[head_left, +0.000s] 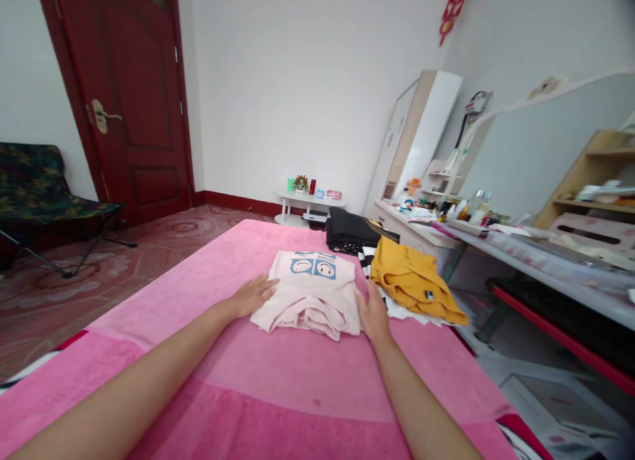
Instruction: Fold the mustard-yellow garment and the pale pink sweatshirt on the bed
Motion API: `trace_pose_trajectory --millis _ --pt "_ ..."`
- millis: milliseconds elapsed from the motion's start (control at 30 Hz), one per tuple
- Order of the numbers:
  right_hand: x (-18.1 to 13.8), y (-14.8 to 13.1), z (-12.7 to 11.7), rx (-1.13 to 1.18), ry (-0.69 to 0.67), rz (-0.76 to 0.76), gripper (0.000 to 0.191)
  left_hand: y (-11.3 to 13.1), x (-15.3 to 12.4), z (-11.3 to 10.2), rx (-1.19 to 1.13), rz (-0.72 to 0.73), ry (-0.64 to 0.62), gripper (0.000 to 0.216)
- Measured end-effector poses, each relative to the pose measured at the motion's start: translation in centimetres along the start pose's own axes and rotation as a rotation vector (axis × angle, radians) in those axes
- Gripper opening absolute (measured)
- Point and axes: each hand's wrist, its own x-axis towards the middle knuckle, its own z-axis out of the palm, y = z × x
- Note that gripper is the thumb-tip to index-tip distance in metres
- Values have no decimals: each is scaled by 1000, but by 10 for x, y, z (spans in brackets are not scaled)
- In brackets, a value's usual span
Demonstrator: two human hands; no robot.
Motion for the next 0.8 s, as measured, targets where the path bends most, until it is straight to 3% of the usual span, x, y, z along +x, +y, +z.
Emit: trace_pose_trajectory --millis 67,133,200,300,367,500,633,800 --pt "0 -9 -7 63 197 -105 55 -3 -8 -9 -63 63 1 49" --pt "-1 -19 -11 77 258 -211 52 0 -12 -24 -108 73 -3 40" --pt "-1 -26 -12 78 215 -256 45 14 -12 -39 -104 25 8 28" --pt "-2 -25 -9 58 89 -167 29 57 -8 -46 -72 50 149 25" --pt "-2 -21 -6 52 4 -69 25 92 -6 -36 -86 181 253 32" --pt "-2 -15 -6 40 -141 -15 24 141 -10 7 -65 348 245 40" --pt "-1 -20 -9 -50 -152 -10 10 146 -18 34 -22 418 343 31" --pt "-6 -26 -14 -111 -120 -78 14 145 -26 28 -35 542 321 18"
